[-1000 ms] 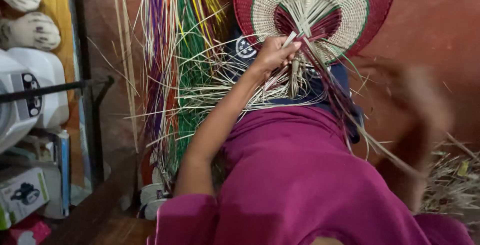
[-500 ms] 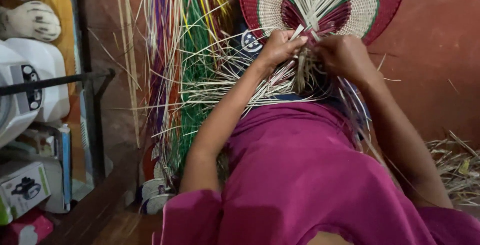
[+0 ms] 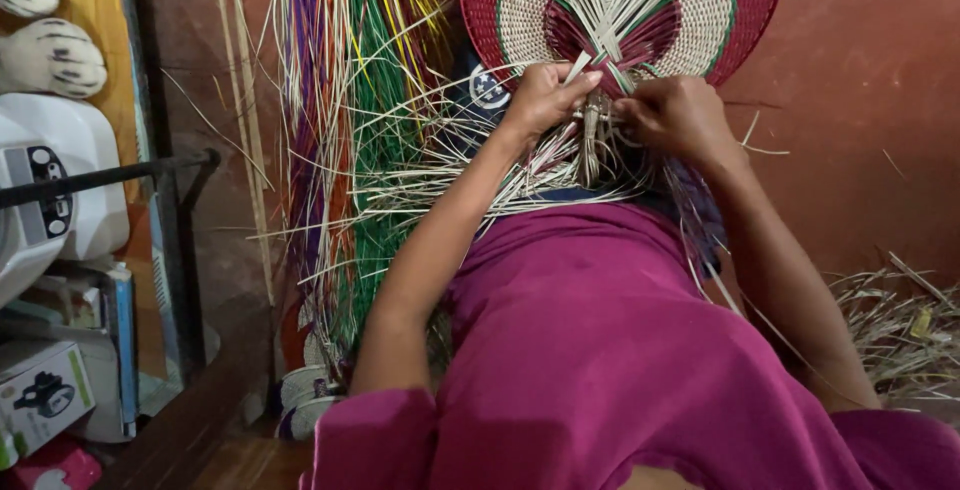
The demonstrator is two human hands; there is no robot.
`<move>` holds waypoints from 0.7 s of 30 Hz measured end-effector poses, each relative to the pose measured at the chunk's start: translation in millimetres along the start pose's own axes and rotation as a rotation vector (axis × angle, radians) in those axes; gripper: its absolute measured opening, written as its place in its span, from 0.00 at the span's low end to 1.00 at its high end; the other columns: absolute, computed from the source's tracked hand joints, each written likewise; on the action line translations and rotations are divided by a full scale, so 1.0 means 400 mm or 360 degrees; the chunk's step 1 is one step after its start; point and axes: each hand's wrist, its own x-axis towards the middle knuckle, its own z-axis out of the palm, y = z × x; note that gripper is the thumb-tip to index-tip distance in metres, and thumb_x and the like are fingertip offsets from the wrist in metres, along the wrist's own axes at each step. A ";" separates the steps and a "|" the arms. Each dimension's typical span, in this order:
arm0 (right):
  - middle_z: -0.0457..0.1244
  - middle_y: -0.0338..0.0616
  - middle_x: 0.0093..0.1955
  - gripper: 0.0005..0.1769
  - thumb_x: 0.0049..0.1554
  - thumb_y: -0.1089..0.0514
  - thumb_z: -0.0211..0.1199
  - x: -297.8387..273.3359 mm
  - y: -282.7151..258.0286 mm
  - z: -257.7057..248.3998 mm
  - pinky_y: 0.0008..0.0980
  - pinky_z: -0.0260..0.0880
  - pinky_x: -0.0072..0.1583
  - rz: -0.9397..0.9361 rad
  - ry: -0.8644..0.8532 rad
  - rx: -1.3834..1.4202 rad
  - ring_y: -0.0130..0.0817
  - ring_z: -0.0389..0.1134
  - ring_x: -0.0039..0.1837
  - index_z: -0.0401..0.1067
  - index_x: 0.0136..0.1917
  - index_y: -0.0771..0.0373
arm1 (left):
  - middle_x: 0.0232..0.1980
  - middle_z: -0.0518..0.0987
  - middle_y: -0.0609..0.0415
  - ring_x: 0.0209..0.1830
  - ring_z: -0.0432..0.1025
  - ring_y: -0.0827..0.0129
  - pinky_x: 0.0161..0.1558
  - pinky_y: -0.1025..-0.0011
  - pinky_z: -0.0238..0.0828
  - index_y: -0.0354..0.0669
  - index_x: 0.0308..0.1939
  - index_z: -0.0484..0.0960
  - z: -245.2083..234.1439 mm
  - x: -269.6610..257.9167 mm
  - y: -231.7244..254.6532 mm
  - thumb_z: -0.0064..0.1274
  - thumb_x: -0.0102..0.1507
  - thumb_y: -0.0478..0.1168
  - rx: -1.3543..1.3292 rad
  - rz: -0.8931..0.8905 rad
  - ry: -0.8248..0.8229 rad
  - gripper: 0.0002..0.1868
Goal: Weaving a decorative hand fan using colored and natural plant fibers.
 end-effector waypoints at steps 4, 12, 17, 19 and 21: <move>0.64 0.46 0.36 0.11 0.52 0.46 0.54 -0.015 -0.063 -0.065 0.50 0.61 0.42 0.0015 -0.0032 0.0102 0.54 0.64 0.44 0.71 0.40 0.51 | 0.12 0.65 0.61 0.10 0.53 0.87 0.14 0.89 0.44 0.41 0.20 0.72 -0.006 0.008 0.001 0.53 0.53 0.41 -0.0003 -0.0028 0.0017 0.10; 0.64 0.44 0.39 0.12 0.49 0.48 0.61 0.037 -0.051 0.007 0.44 0.62 0.43 0.0029 0.0110 0.0172 0.49 0.65 0.44 0.71 0.45 0.51 | 0.13 0.63 0.62 0.10 0.53 0.87 0.14 0.89 0.44 0.41 0.21 0.72 -0.012 0.014 -0.007 0.52 0.54 0.40 -0.0058 -0.0021 -0.0050 0.09; 0.64 0.47 0.37 0.11 0.49 0.47 0.59 0.034 -0.016 0.027 0.48 0.64 0.42 0.0100 0.0091 -0.0050 0.52 0.65 0.42 0.72 0.43 0.52 | 0.13 0.63 0.62 0.10 0.54 0.88 0.14 0.90 0.45 0.43 0.21 0.71 -0.012 0.013 -0.014 0.52 0.53 0.42 -0.0072 0.0010 -0.0025 0.10; 0.64 0.49 0.39 0.10 0.50 0.50 0.58 0.023 -0.012 0.018 0.49 0.62 0.42 0.0045 0.0023 0.0210 0.52 0.64 0.45 0.71 0.44 0.53 | 0.12 0.65 0.62 0.11 0.55 0.90 0.15 0.91 0.44 0.42 0.21 0.71 -0.015 0.016 -0.026 0.53 0.53 0.43 0.0008 0.0056 0.0022 0.11; 0.62 0.47 0.33 0.09 0.51 0.53 0.56 0.003 -0.083 -0.057 0.40 0.61 0.40 0.0058 -0.0115 0.0546 0.42 0.63 0.38 0.70 0.43 0.58 | 0.12 0.66 0.62 0.11 0.56 0.88 0.15 0.91 0.46 0.42 0.21 0.72 -0.011 0.009 -0.016 0.53 0.53 0.44 0.0068 0.0078 0.0053 0.11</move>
